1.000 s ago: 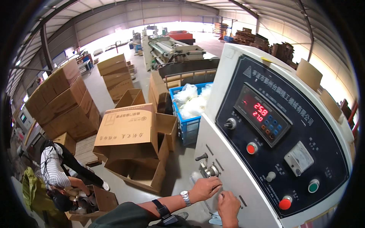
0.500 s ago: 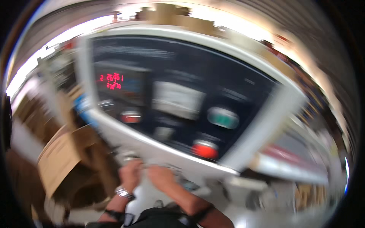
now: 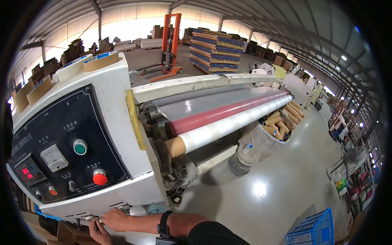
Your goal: Loading cardboard tubes onto a machine and operating the control panel to wind plastic film.
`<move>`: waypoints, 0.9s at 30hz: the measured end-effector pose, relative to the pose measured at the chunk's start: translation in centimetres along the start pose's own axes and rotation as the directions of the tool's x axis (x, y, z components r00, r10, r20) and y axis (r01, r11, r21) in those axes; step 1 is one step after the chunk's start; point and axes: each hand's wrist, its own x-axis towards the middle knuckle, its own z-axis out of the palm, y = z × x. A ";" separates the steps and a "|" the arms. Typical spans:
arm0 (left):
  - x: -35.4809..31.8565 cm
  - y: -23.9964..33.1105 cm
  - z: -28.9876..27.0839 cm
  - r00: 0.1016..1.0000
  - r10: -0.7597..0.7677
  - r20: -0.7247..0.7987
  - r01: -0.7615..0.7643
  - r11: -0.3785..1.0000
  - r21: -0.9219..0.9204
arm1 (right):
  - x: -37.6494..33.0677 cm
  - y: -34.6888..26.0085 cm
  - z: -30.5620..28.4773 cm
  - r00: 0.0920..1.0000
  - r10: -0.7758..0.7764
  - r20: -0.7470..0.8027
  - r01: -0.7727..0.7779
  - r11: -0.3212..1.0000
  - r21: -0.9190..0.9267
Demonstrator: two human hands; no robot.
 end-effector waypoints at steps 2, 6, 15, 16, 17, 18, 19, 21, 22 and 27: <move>0.3 -0.6 0.4 1.000 0.025 0.000 -0.025 0.999 -0.046 | 0.1 0.0 0.1 1.000 -0.017 0.009 0.017 1.000 0.010; 0.4 -1.7 0.7 0.999 0.048 0.007 -0.048 0.998 -0.042 | -0.1 0.0 -0.1 1.000 -0.019 -0.007 0.019 1.000 0.023; 0.4 -0.8 0.3 0.999 0.017 0.038 -0.015 0.998 -0.053 | 0.0 -0.2 -0.3 1.000 -0.006 -0.003 0.006 1.000 0.013; 0.4 -0.7 0.3 0.999 -0.022 0.050 0.025 0.998 -0.055 | 0.0 -0.2 -0.4 1.000 -0.001 0.001 0.001 1.000 0.009; 0.5 -0.6 0.3 0.999 -0.020 0.048 0.023 0.998 -0.053 | -0.1 -0.2 -0.5 1.000 -0.004 -0.001 0.004 1.000 0.010; 0.5 -0.5 0.3 0.999 0.040 0.023 -0.038 0.998 -0.053 | -0.1 -0.3 -0.6 1.000 -0.008 0.000 0.008 1.000 0.009; 0.6 -0.5 0.3 0.995 0.099 -0.003 -0.099 0.994 -0.052 | -0.1 -0.3 -0.7 1.000 -0.003 0.016 0.003 1.000 0.000; 0.5 -0.4 0.3 0.999 0.037 0.015 -0.036 0.998 -0.049 | -0.2 -0.5 -0.9 1.000 0.004 0.009 -0.004 1.000 0.023; 0.4 -0.4 0.3 0.999 -0.027 0.036 0.029 0.998 -0.047 | -0.2 -0.6 -1.0 1.000 0.023 0.018 -0.024 0.999 0.038; 0.4 -0.5 0.2 1.000 0.008 0.023 -0.007 0.998 -0.059 | -0.2 -0.4 -1.0 1.000 0.002 -0.001 -0.002 1.000 0.024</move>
